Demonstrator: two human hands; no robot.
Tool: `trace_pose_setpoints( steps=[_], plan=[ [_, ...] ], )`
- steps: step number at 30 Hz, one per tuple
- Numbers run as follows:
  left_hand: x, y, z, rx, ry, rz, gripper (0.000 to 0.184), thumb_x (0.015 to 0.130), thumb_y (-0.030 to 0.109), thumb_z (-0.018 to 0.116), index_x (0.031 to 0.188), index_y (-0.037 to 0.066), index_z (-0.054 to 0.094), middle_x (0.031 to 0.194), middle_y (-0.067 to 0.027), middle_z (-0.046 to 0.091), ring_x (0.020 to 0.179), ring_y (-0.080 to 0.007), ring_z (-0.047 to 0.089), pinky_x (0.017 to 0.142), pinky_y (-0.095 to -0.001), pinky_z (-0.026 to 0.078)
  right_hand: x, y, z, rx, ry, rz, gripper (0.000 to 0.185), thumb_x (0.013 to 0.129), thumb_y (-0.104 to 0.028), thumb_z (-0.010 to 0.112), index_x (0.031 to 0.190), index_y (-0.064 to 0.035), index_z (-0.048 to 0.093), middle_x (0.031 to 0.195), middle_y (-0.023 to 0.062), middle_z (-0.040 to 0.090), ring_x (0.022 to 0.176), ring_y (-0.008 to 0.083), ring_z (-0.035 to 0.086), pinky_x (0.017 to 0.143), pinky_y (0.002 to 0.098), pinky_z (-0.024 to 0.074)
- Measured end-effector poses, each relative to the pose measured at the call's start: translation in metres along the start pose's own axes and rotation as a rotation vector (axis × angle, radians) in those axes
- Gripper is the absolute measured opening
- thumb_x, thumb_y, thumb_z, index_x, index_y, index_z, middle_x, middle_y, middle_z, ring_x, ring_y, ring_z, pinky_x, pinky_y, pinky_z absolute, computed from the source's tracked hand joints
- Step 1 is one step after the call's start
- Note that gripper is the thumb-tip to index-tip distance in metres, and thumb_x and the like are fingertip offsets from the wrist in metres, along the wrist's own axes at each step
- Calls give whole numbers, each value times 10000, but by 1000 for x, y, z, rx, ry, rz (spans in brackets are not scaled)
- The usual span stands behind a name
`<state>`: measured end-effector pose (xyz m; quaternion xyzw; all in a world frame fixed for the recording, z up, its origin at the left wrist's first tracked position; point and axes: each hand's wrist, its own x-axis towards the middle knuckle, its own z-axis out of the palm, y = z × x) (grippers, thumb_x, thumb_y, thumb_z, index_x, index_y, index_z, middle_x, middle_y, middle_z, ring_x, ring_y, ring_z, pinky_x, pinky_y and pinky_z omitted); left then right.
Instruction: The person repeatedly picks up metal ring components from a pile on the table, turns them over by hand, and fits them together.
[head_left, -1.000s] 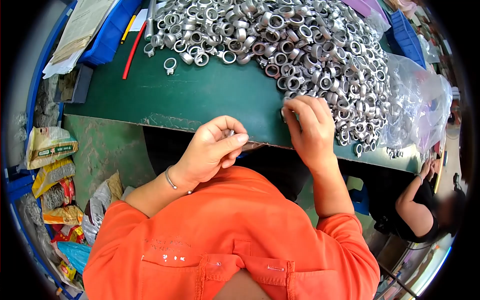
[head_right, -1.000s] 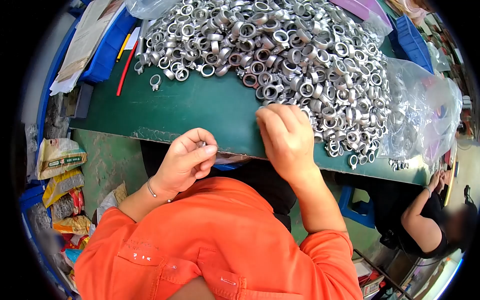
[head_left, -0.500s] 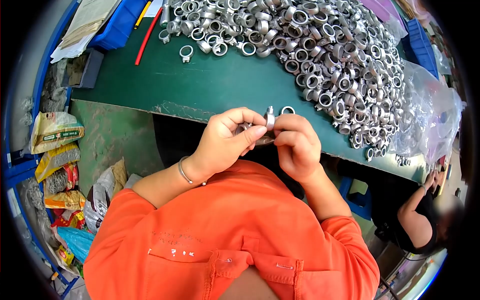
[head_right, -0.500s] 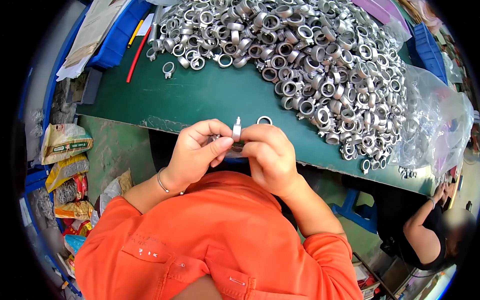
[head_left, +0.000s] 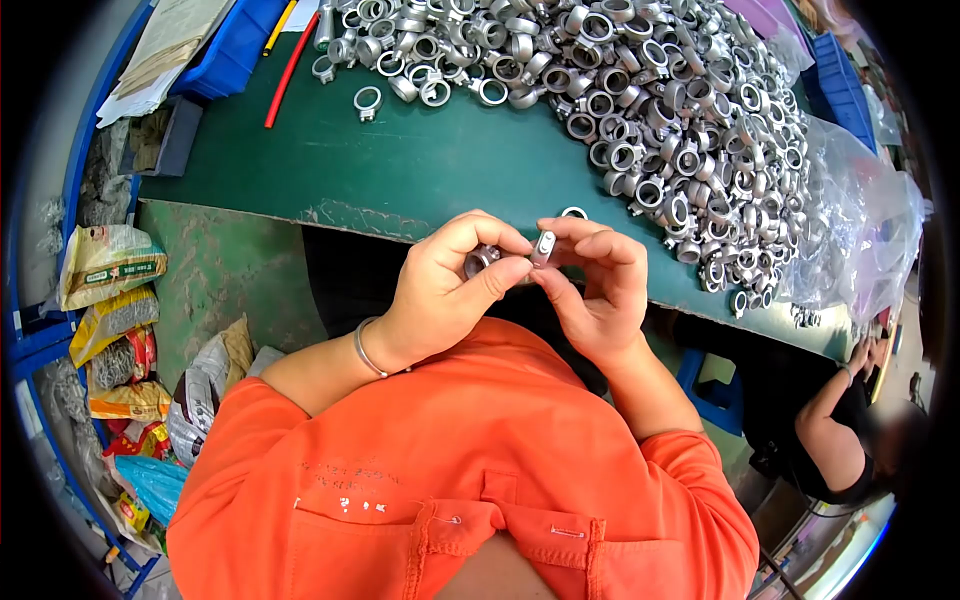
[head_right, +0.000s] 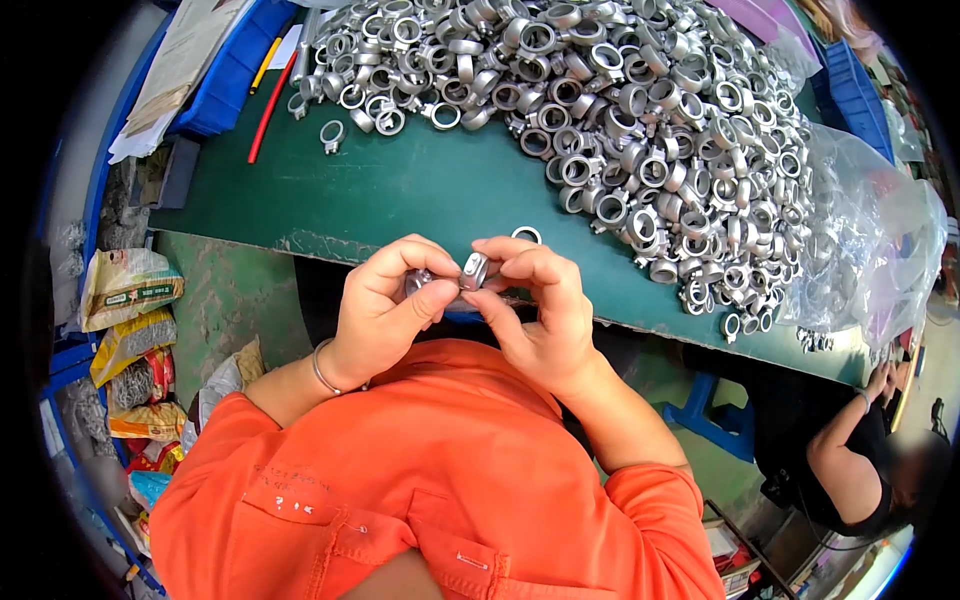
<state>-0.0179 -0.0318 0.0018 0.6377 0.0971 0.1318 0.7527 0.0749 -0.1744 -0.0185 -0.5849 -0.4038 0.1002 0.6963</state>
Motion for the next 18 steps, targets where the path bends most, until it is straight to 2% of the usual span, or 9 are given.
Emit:
trace_pose_setpoints(
  steps=[2,8,9,11,13,14,15,17,18],
  plan=[
    [0,-4,-1,20,4,20,93,821,67,645,894,32,599,815,8,543,629,-28,464,563,-168,387,0,0,-3,-181,-48,-68,390,725,94,673,993,-17,412,1058,194,569,795,182,620,656,262,525],
    [0,-7,-1,51,3,70,121,819,85,659,900,32,587,819,12,552,631,-23,460,564,-169,388,1,-7,1,-220,-7,-84,355,681,97,696,916,-27,461,988,161,589,771,213,615,637,275,515],
    [0,-3,0,-7,-10,23,113,854,108,616,925,27,580,827,1,555,635,-32,477,552,-170,407,2,-10,-2,-220,-6,-84,355,681,97,696,916,-27,461,988,161,589,771,213,615,637,275,515],
    [1,2,1,-65,-26,-26,124,888,131,573,949,23,574,834,-9,558,639,-42,494,541,-171,426,5,-15,-9,-573,-117,-358,327,660,95,692,901,-21,505,977,159,583,761,245,595,636,306,503],
    [2,5,-1,-466,-86,-355,252,957,227,431,1005,13,553,830,-42,569,642,-72,535,486,-187,463,7,-19,-6,-480,-240,-450,263,660,42,691,889,-2,571,938,152,593,747,260,582,634,324,497],
    [2,2,-7,-608,-206,-431,372,980,304,322,1048,8,536,809,-65,582,614,-106,558,432,-199,465,8,-22,-3,-432,-256,-451,258,656,30,696,881,3,574,923,151,595,742,258,586,633,325,499],
    [2,1,-10,-694,-262,-575,395,976,336,329,1025,5,539,782,-80,591,580,-125,568,412,-197,447,9,-24,0,-383,-273,-452,255,652,17,702,873,8,577,908,150,598,737,256,590,632,327,500],
    [0,-2,-16,-726,-351,-788,396,971,346,351,993,3,548,769,-87,591,561,-132,573,400,-192,431,14,-27,-12,-518,-247,-434,229,683,-3,707,872,5,577,853,136,594,723,256,583,613,339,487],
    [-1,-15,-21,-722,-479,-783,384,964,351,378,972,10,554,773,-94,595,564,-130,580,391,-193,419,16,-21,-20,-624,-170,-364,230,687,-14,706,879,2,580,829,128,582,713,264,570,605,341,475]
  ],
)
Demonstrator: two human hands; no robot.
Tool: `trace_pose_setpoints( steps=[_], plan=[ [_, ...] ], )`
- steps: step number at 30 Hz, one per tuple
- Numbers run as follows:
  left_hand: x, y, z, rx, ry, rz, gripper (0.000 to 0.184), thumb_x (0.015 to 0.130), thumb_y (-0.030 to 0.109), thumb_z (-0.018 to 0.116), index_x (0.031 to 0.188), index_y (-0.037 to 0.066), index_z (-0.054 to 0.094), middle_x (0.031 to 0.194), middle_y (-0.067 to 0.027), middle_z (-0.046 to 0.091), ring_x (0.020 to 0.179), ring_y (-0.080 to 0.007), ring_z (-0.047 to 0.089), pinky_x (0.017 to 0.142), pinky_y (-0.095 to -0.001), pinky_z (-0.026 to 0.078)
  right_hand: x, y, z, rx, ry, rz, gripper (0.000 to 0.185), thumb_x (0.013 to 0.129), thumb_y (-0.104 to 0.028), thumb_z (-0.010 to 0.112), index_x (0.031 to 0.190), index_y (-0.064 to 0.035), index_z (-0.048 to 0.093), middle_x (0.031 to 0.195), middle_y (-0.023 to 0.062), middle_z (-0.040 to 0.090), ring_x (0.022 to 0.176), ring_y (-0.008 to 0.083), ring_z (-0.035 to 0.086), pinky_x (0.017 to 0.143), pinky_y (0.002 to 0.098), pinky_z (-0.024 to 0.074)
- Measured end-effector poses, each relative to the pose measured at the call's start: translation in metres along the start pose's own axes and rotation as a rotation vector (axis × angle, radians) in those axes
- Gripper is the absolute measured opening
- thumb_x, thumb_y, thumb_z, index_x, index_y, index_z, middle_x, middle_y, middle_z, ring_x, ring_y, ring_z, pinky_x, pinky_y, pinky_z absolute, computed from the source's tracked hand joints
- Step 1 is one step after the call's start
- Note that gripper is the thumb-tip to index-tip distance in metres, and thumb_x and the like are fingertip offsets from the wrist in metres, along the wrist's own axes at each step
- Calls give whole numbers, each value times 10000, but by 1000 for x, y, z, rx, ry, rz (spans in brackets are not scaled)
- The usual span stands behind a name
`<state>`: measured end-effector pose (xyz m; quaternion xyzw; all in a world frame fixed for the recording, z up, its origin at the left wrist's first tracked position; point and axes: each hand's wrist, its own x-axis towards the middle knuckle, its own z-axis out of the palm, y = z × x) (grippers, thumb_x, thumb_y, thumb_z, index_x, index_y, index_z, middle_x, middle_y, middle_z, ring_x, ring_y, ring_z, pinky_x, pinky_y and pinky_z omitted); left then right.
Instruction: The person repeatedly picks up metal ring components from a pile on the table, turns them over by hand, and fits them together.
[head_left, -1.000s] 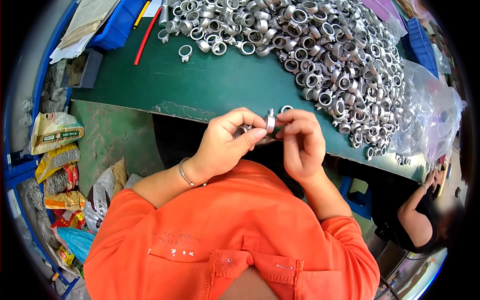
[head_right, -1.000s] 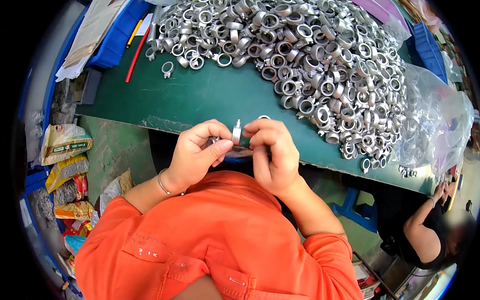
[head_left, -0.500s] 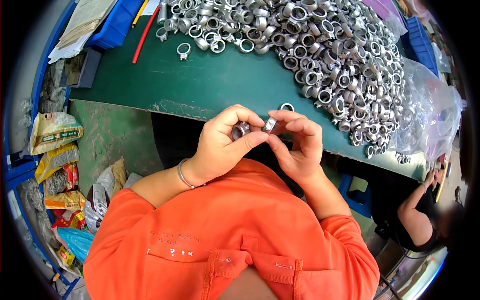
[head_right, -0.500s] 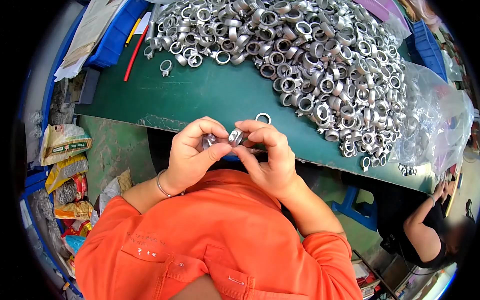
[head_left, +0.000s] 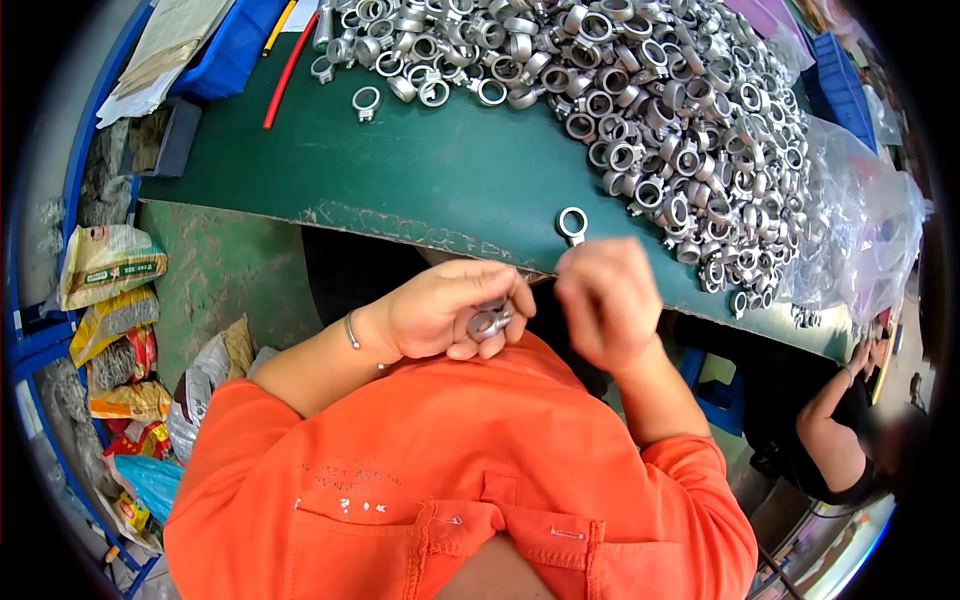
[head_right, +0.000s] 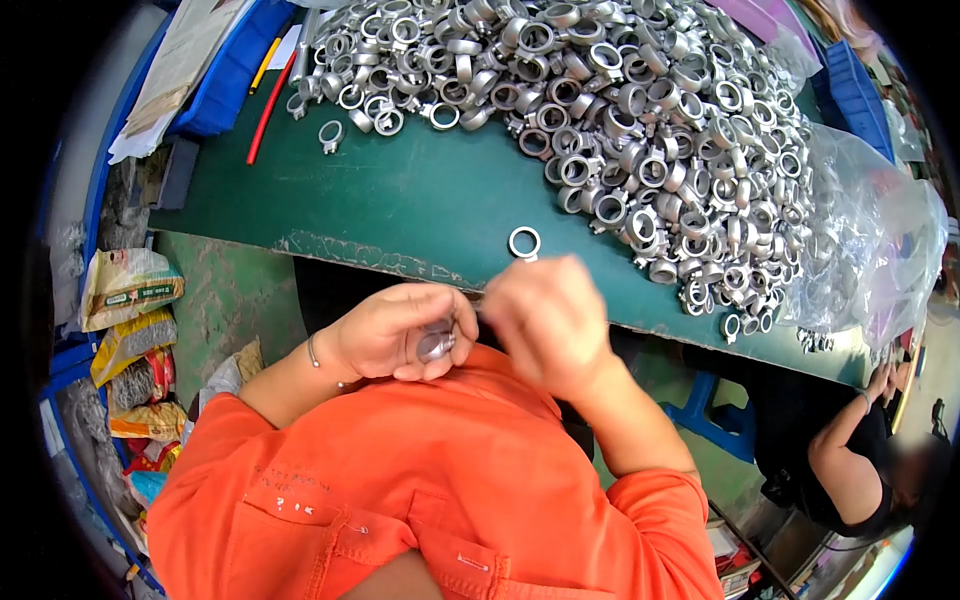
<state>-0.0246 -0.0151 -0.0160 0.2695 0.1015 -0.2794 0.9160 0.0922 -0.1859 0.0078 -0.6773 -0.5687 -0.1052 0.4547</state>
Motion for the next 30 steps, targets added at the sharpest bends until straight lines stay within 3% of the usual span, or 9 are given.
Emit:
trace_pose_setpoints(
  steps=[3,6,10,12,15,16,17,21,30],
  plan=[
    [7,-16,-25,26,80,-64,314,957,271,410,1052,6,548,904,-124,611,703,-170,610,506,-224,482,4,10,-3,-288,-46,346,256,719,-98,700,927,-7,582,836,117,535,716,290,529,607,346,447],
    [29,-25,-42,-35,373,68,317,921,197,454,1166,6,518,1111,-126,584,944,-203,586,818,-319,489,6,12,-4,-373,-168,326,281,724,-123,706,943,-4,577,864,117,531,728,288,527,612,349,447],
    [29,-22,-52,-179,411,-25,317,897,176,496,1180,36,523,1122,-98,584,964,-188,579,828,-306,468,7,7,-2,-125,-161,363,279,721,-82,707,956,-5,577,886,108,535,722,246,548,600,321,458],
    [22,-24,-34,275,405,-3,322,874,153,537,1175,38,531,1120,-84,587,985,-161,565,822,-274,454,7,2,-1,72,-97,403,270,715,0,699,948,-11,562,890,90,542,695,180,555,579,272,466],
    [-1,-1,4,997,190,-38,306,853,112,575,1137,2,545,993,-49,620,791,-111,588,718,-240,476,0,1,5,223,-30,441,306,706,26,705,957,-24,537,882,85,545,680,157,541,564,249,461],
    [-5,1,12,1126,156,180,329,832,71,612,1140,0,522,898,-44,614,718,-98,579,673,-225,478,-3,3,8,251,-21,417,345,696,48,708,967,-35,511,884,84,549,679,144,533,551,231,454],
    [-6,3,16,1121,162,180,329,832,71,612,1140,0,522,898,-44,614,718,-98,579,673,-225,478,-5,3,9,255,-26,417,345,696,48,708,967,-35,511,884,84,549,679,144,533,551,231,454],
    [6,4,23,709,463,644,323,826,5,619,1120,-23,488,844,-59,603,693,-88,583,620,-211,499,-3,-1,12,326,1,345,346,696,70,696,960,-33,497,891,83,555,686,140,533,566,229,455],
    [5,8,26,608,417,582,173,905,60,519,998,-55,607,862,-82,645,689,-96,603,628,-223,517,-7,-3,14,572,109,330,416,719,100,678,1018,-31,420,889,106,589,714,113,540,621,226,452]
  ],
)
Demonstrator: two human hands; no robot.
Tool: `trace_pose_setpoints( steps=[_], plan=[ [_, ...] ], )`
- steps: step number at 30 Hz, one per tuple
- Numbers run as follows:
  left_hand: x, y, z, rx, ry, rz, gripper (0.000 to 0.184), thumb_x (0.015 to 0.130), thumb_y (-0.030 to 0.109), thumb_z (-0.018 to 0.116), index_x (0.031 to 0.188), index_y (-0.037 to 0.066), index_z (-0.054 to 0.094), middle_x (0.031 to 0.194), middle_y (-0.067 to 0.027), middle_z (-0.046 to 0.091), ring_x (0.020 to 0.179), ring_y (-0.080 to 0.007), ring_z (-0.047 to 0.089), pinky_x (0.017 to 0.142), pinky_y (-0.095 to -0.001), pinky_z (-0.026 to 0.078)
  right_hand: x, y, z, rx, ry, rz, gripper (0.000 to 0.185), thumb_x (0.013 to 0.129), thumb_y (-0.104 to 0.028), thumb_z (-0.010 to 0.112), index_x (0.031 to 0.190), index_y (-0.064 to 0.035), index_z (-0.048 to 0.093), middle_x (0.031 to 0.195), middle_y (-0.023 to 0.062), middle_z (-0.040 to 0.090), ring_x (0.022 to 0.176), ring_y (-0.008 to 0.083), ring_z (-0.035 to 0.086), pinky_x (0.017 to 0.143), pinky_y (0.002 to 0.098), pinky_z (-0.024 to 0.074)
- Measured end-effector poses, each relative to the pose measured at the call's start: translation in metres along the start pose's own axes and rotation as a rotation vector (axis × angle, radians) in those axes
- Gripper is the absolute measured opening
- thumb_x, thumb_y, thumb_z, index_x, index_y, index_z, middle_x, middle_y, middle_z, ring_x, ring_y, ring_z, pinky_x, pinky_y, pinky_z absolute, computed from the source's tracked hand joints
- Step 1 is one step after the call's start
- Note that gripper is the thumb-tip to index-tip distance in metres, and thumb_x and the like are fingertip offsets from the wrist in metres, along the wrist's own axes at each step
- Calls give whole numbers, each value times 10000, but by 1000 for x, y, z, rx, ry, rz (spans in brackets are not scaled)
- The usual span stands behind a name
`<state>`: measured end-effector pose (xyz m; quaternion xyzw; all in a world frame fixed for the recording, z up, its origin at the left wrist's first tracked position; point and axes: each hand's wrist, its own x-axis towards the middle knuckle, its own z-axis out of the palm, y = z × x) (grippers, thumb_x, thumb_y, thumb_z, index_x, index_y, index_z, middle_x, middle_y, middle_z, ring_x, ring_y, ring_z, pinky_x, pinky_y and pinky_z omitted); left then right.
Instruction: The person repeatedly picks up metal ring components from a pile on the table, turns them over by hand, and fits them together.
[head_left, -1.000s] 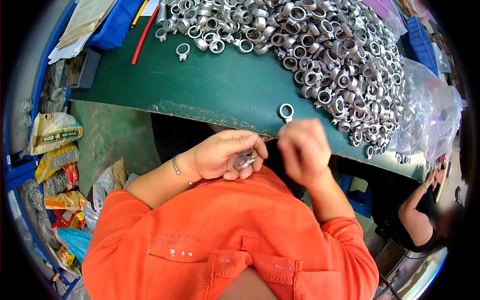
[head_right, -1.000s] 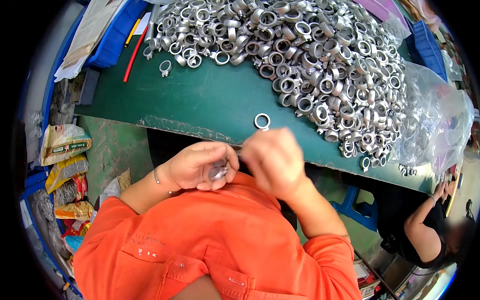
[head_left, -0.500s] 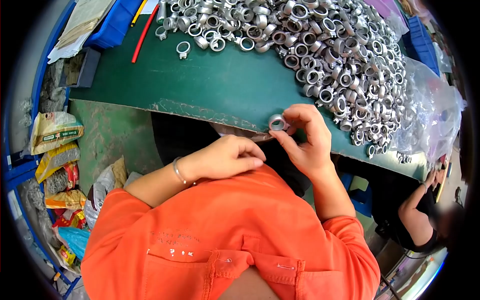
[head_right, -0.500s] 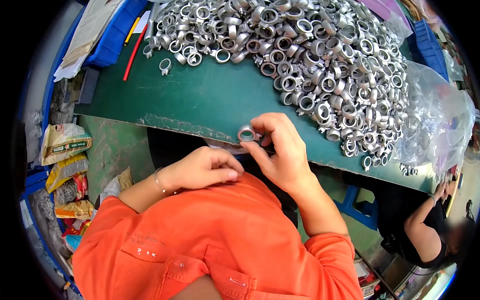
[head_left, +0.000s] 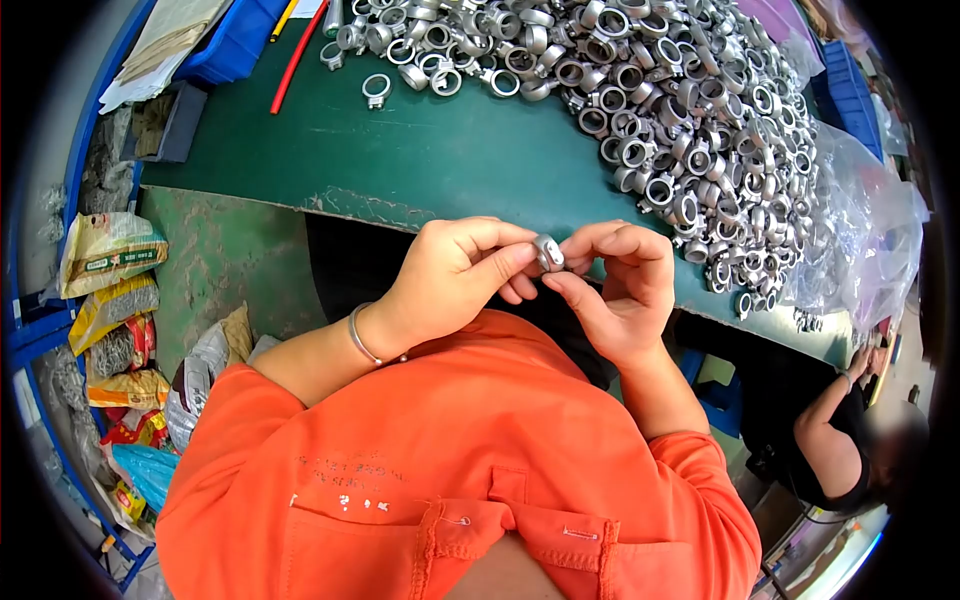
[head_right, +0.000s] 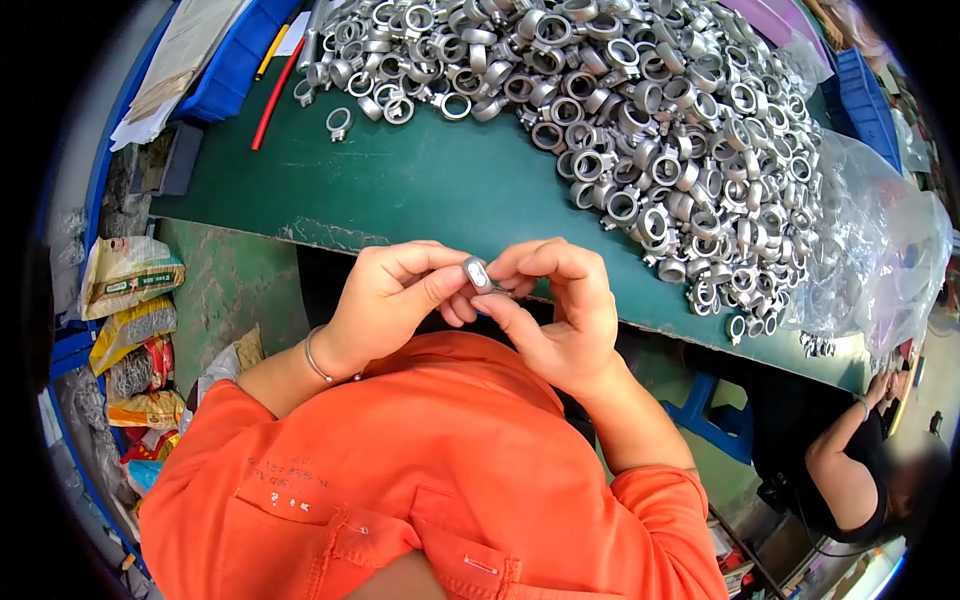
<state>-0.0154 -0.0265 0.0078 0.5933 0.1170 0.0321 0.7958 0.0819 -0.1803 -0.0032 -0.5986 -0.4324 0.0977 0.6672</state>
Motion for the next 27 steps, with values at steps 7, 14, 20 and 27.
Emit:
trace_pose_setpoints(
  steps=[7,14,20,27],
  plan=[
    [-1,3,-1,-21,-35,-106,197,923,96,498,991,-48,614,843,-76,643,668,-98,599,613,-220,511,0,-1,3,-4,-12,21,382,732,77,681,997,-29,428,840,94,600,704,109,551,614,233,455],
    [0,-2,-3,-6,-214,-144,271,934,168,491,1065,-49,589,867,-79,637,711,-92,594,627,-219,494,8,-12,2,-272,-197,-266,247,645,40,734,824,-16,574,673,66,562,577,220,535,517,307,435],
    [2,-3,-9,-453,-223,-383,193,910,98,462,1022,-36,545,832,-138,621,635,-142,612,474,-217,492,31,-2,-33,-1158,149,-134,222,676,-149,740,822,-72,590,835,48,560,782,239,512,704,356,351],
    [-1,0,-5,-404,-179,-339,64,870,79,539,854,32,499,730,-69,538,526,-91,485,391,-188,373,36,1,-41,-1358,167,36,283,656,-280,752,804,-82,613,932,31,552,931,226,476,837,385,266]
  ],
)
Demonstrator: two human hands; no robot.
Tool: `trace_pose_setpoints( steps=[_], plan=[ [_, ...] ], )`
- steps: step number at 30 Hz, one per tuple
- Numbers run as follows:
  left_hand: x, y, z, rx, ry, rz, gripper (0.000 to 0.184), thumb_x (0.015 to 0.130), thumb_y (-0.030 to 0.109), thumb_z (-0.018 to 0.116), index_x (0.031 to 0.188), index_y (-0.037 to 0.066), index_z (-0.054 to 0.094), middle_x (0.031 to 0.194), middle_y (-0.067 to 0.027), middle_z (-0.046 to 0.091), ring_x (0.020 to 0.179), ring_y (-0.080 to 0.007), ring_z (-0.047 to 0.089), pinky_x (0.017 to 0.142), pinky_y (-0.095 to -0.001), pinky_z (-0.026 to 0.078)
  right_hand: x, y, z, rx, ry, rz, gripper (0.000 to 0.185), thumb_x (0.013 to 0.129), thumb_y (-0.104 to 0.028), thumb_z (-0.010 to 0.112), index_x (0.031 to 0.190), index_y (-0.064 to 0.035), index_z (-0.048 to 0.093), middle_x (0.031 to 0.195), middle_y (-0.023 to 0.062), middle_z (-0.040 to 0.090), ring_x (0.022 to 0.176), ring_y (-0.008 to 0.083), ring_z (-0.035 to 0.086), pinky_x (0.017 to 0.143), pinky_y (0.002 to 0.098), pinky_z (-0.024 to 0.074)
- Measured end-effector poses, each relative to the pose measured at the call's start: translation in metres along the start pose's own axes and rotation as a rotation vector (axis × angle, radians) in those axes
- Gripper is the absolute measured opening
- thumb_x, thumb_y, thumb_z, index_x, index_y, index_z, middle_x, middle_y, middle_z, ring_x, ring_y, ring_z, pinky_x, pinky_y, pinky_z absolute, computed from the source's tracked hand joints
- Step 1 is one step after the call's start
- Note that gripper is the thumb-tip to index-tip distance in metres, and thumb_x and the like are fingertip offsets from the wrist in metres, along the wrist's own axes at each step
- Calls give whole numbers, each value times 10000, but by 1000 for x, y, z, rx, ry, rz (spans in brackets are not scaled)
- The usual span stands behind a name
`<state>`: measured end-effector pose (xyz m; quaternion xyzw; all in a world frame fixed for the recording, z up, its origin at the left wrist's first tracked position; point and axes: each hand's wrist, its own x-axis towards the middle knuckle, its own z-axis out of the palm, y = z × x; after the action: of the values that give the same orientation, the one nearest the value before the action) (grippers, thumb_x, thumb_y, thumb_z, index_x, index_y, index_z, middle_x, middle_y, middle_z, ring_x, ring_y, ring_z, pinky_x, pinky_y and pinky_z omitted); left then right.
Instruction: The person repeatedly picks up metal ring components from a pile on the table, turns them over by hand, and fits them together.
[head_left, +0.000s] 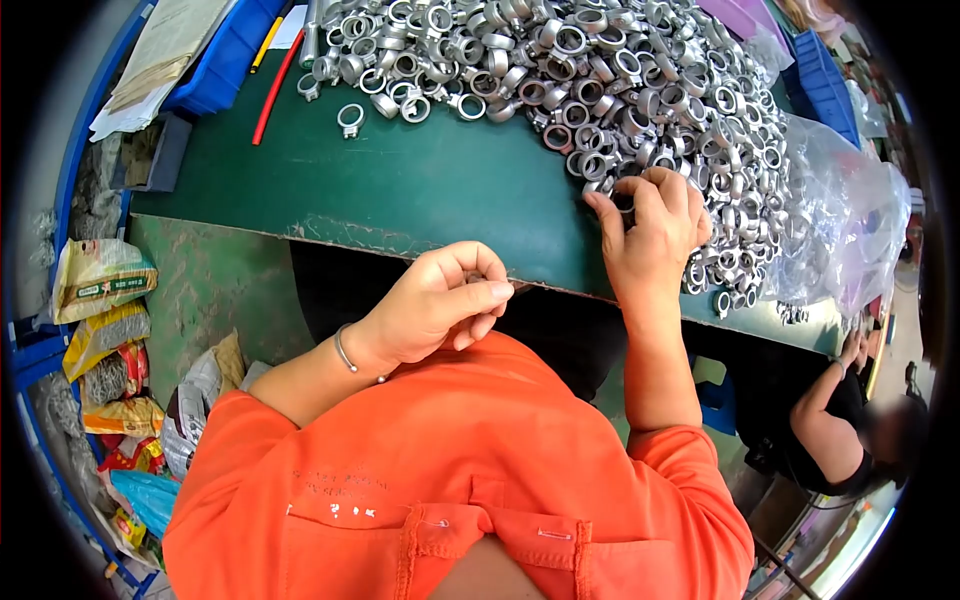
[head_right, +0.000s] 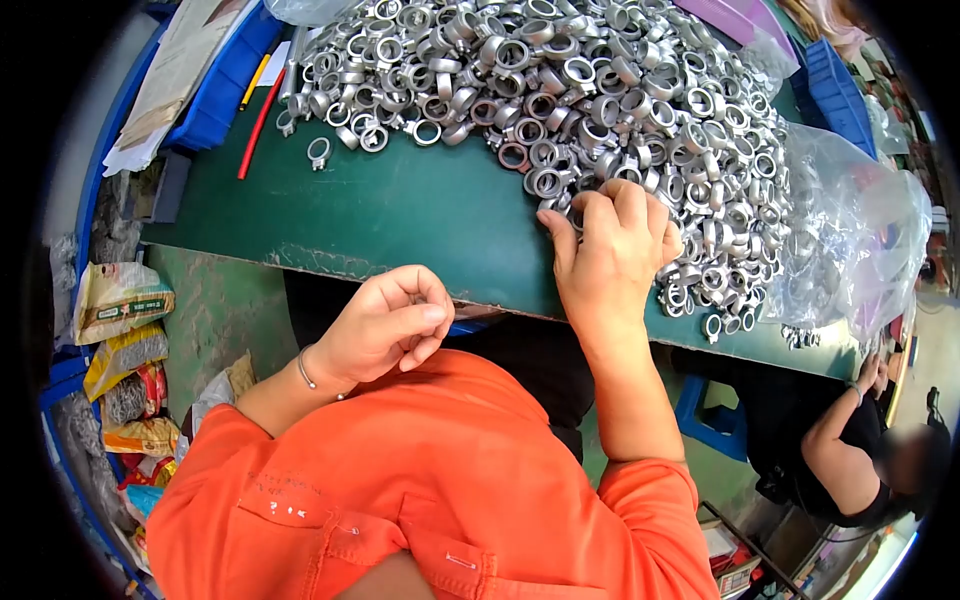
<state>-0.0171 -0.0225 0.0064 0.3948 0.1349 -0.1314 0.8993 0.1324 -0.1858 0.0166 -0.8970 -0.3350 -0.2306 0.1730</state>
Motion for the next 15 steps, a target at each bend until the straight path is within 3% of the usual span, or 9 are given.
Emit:
trace_pose_setpoints(
  steps=[2,6,8,13,15],
  plan=[
    [-1,1,1,49,19,-1,93,880,117,565,858,43,512,701,-17,545,515,-48,486,407,-170,374,-1,-1,-2,-18,3,6,282,650,-282,754,792,-84,614,946,31,555,937,228,478,841,382,266],
    [-1,1,1,78,22,19,103,881,125,569,853,44,512,686,-8,540,510,-41,480,407,-170,374,-5,1,-4,-13,-15,19,234,649,-238,752,768,-89,616,967,32,560,959,232,481,847,378,266],
    [0,0,0,84,27,29,68,871,85,555,866,34,510,725,-61,541,516,-88,478,394,-192,362,-8,2,-2,10,-12,-30,210,652,-210,746,766,-92,615,965,33,560,960,231,483,846,377,266],
    [1,0,1,124,36,40,35,869,52,535,877,19,524,748,-70,558,551,-102,519,438,-191,407,-10,-1,-1,126,38,-153,193,655,-145,725,794,-99,599,982,29,559,960,234,487,839,373,267],
    [1,-1,3,156,54,48,28,866,32,524,883,11,530,757,-75,564,576,-110,540,458,-194,431,-11,-6,-1,110,-2,-106,209,656,-145,723,814,-99,594,976,30,561,955,236,490,837,374,268]
  ],
)
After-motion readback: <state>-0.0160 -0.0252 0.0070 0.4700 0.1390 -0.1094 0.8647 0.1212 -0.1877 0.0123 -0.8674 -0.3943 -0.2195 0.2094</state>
